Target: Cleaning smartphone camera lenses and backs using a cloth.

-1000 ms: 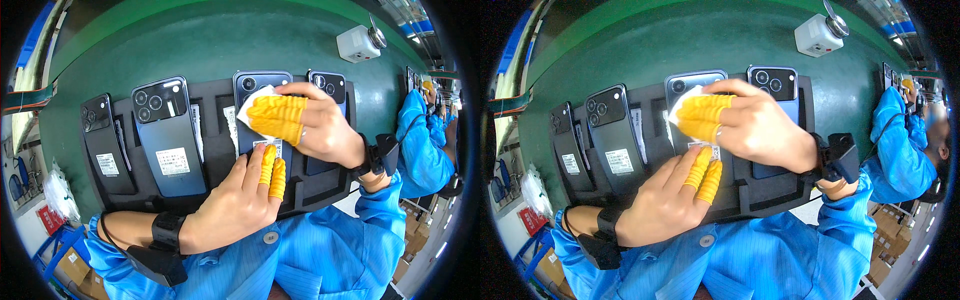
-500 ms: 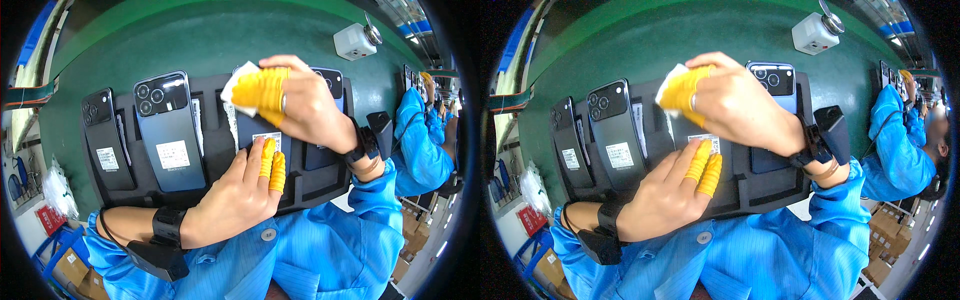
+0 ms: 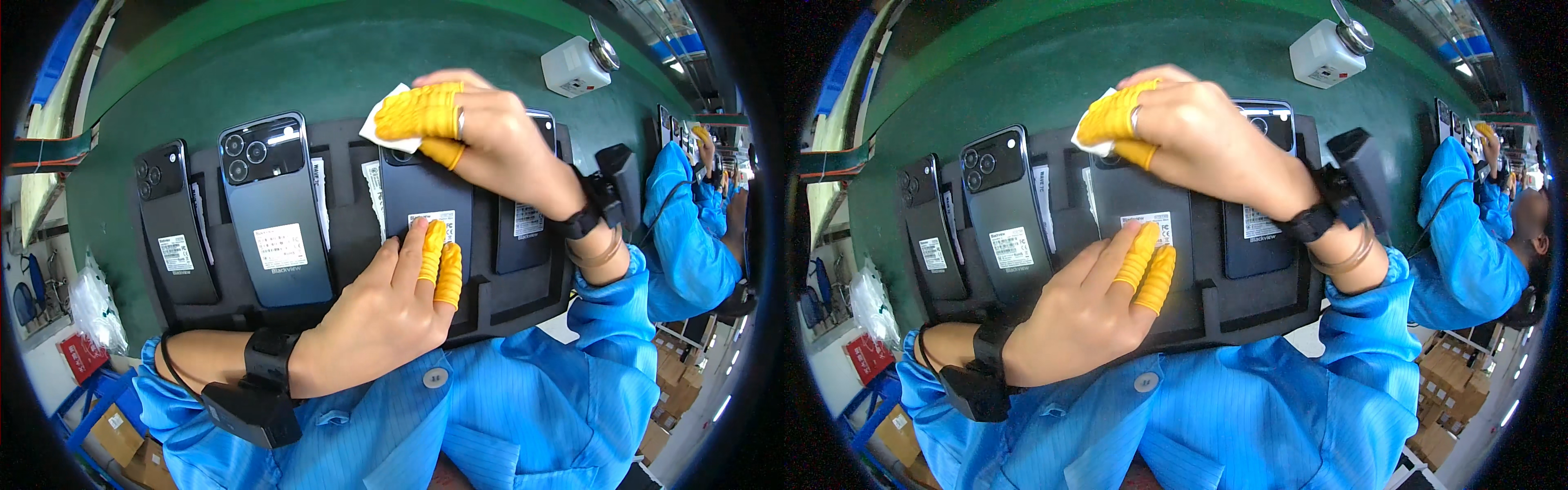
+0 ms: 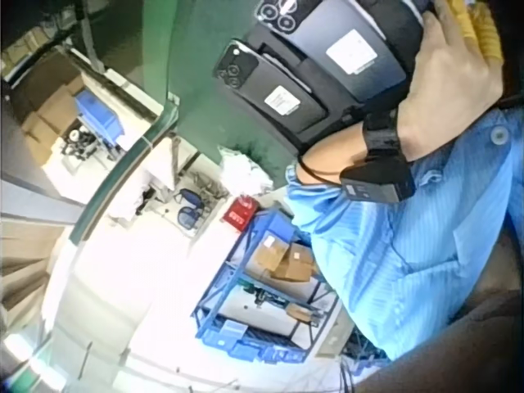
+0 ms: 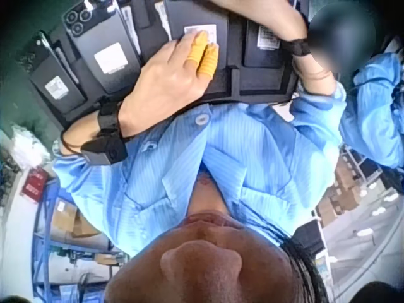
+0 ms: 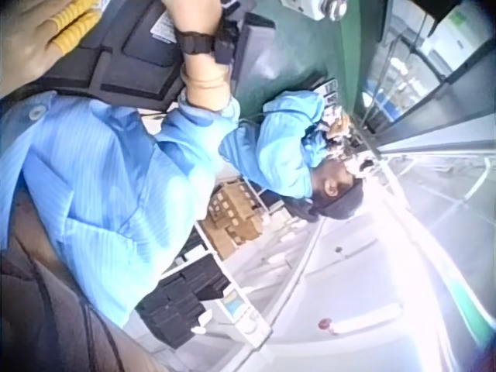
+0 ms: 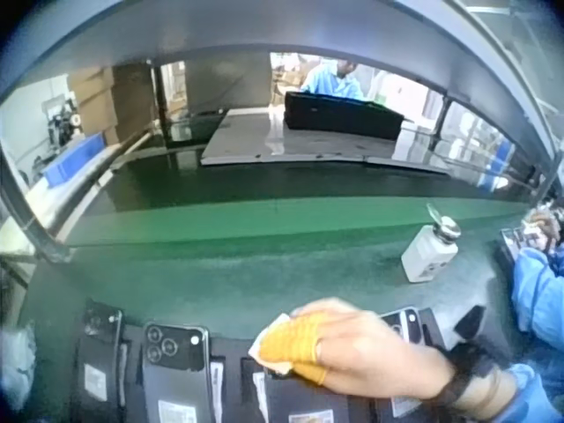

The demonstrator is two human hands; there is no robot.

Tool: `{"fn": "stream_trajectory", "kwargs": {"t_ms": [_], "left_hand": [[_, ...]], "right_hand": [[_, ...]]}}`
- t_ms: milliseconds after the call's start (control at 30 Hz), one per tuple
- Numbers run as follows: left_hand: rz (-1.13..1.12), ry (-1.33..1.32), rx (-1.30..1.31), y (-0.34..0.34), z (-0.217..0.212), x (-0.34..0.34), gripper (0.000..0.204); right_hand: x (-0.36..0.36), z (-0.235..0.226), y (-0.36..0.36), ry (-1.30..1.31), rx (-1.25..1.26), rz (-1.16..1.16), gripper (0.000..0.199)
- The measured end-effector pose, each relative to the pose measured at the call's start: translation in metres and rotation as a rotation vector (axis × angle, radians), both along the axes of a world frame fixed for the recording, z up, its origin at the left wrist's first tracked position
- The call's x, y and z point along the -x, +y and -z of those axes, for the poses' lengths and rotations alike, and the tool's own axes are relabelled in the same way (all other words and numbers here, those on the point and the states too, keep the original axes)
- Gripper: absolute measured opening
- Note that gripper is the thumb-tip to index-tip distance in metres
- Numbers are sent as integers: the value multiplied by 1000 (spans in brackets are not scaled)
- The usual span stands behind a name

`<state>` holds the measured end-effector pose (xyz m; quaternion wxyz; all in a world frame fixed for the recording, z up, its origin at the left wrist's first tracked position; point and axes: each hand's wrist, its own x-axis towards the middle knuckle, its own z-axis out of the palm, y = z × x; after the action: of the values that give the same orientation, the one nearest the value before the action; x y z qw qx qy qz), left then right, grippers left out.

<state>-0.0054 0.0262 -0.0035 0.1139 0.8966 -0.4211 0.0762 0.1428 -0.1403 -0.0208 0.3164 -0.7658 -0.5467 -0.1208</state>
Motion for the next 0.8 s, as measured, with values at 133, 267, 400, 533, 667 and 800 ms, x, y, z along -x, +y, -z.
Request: {"fn": "stream_trajectory", "kwargs": {"t_ms": [133, 267, 400, 533, 667, 800], "left_hand": [[-8, 25, 17, 0, -1, -1, 35], [5, 40, 0, 1, -5, -2, 35], [-9, 26, -29, -1, -4, -2, 38], [6, 26, -30, 0, -4, -2, 39], [-6, 23, -24, 0, -4, 0, 37], [3, 30, -2, 0, -2, -1, 38]], "right_hand": [[9, -6, -8, 16, 0, -55, 22], [21, -7, -30, 29, 93, -16, 19], [38, -7, -41, 74, 91, 47, 19], [40, -10, -54, 141, 96, 79, 21], [21, -25, -48, 80, -16, 239, 27], [10, -21, -32, -30, -102, 291, 27]]}}
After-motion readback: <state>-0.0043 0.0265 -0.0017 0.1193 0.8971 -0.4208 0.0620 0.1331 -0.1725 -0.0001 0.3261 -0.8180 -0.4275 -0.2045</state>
